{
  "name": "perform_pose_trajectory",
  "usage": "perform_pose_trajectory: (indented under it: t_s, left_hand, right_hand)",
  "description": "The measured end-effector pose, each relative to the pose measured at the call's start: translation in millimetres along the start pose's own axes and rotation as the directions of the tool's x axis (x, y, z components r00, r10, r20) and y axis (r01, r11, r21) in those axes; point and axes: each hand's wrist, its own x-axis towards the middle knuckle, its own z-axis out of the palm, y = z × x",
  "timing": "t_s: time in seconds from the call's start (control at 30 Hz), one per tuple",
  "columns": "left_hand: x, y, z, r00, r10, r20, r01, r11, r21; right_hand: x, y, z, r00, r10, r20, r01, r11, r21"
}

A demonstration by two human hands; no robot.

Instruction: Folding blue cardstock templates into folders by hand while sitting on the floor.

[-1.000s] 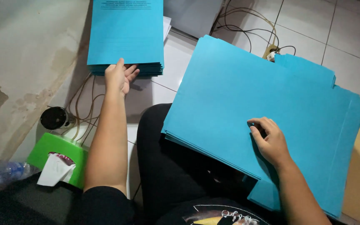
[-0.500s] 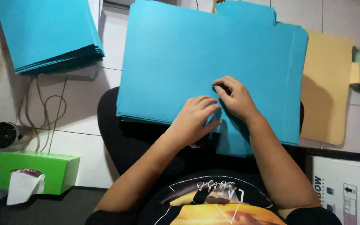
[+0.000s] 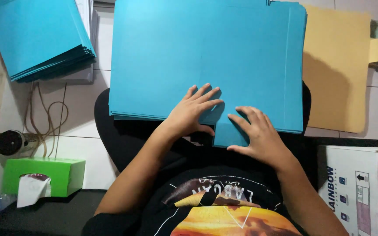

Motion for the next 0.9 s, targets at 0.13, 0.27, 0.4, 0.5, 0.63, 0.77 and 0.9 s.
perform_pose_trajectory:
  t_s: [0.13,0.27,0.4,0.5,0.63,0.77,0.9]
  left_hand:
    - [2,0,-3,0.997,-0.039,0.060,0.039,0.999,0.009]
    - [3,0,-8,0.996,-0.037,0.080,0.042,0.997,-0.063]
    - [3,1,-14,0.994,-0.035,0.100,0.049,0.989,-0.137]
    - [1,-4,-7,1.000,-0.014,0.027,0.019,0.986,-0.166]
    - [1,-8,10,0.999,-0.031,-0.045,0.026,0.994,-0.105]
    - [0,-3,12,0.993,0.008,-0.116,-0.006,1.000,0.022]
    - [0,2,8,0.993,0.016,-0.121,-0.009,0.998,0.063]
  right_hand:
    - [-4,-1,-5,0.999,-0.034,0.017,0.034,0.999,-0.001]
    - [-4,1,-11,0.997,-0.071,0.000,0.070,0.985,0.160]
    - [-6,-2,-29,0.994,0.095,-0.051,-0.056,0.859,0.510]
    - [2,9,-33,0.950,0.221,-0.223,-0.102,0.889,0.447]
    - [19,51,2,0.899,0.252,-0.358,-0.154,0.947,0.282]
    - [39,39,19,0.937,0.162,-0.311,-0.192,0.979,-0.070]
    - [57,13,34,0.934,0.057,-0.353,-0.155,0.954,-0.257]
